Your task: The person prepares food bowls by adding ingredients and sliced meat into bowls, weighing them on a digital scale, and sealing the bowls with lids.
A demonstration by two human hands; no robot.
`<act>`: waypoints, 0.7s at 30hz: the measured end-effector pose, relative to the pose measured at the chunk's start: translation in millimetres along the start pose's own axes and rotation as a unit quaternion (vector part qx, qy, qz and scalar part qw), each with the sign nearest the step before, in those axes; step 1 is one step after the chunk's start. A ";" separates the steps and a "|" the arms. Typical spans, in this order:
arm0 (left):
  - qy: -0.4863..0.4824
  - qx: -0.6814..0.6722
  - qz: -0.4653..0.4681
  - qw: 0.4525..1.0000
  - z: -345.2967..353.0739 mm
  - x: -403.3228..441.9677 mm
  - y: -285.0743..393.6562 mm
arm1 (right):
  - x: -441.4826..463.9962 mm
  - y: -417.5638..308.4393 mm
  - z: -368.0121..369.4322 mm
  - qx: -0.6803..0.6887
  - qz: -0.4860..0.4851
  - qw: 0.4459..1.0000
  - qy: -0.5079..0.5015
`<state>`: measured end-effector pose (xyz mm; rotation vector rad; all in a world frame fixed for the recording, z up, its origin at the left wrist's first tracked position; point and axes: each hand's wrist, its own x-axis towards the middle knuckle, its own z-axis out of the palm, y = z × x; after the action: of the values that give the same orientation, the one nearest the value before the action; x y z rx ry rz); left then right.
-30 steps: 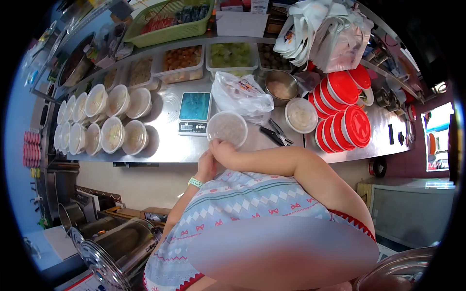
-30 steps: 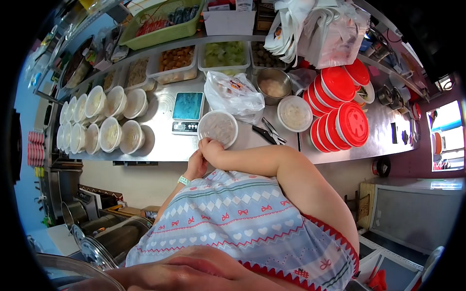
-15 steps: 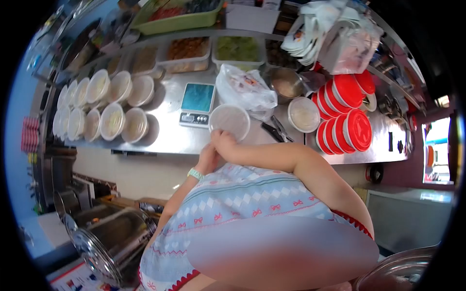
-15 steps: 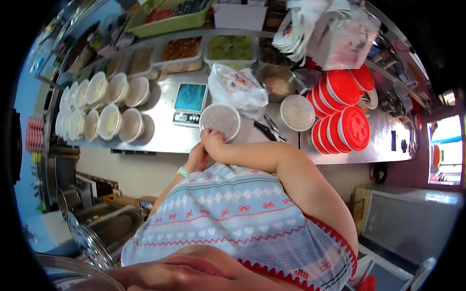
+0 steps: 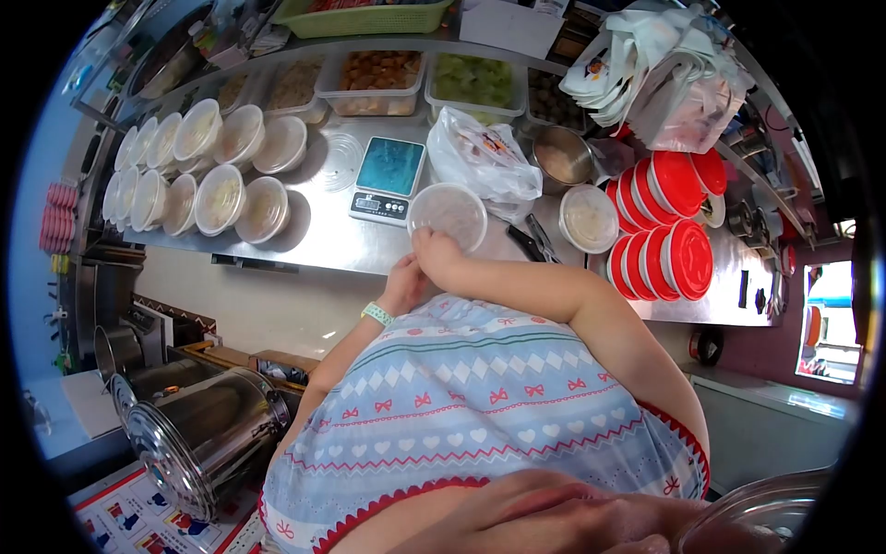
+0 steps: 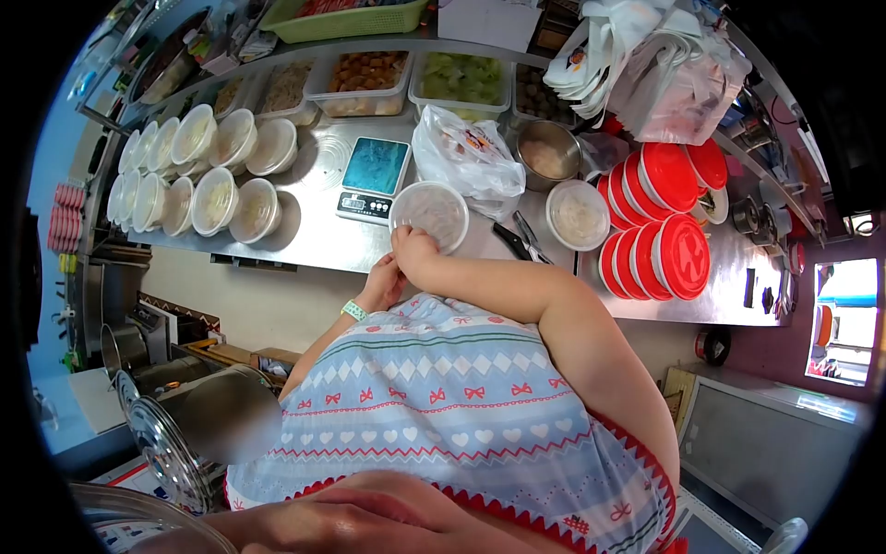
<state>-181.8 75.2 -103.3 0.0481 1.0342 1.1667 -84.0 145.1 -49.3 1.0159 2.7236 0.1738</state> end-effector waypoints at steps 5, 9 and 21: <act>-0.003 -0.001 0.005 1.000 -4.0 4.2 -5.5 | -6.4 -3.7 -9.6 -0.007 0.027 0.998 0.062; -0.022 0.029 0.015 0.999 -9.4 9.5 -10.0 | 0.5 -9.3 8.5 -0.031 0.036 0.999 0.024; 0.024 0.035 0.052 0.998 -2.8 3.6 -20.2 | -3.6 0.2 6.7 -0.031 -0.008 0.999 0.027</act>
<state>-168.9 67.6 -117.7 0.1306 1.1254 1.2314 -79.5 143.2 -55.0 0.9858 2.7560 0.2863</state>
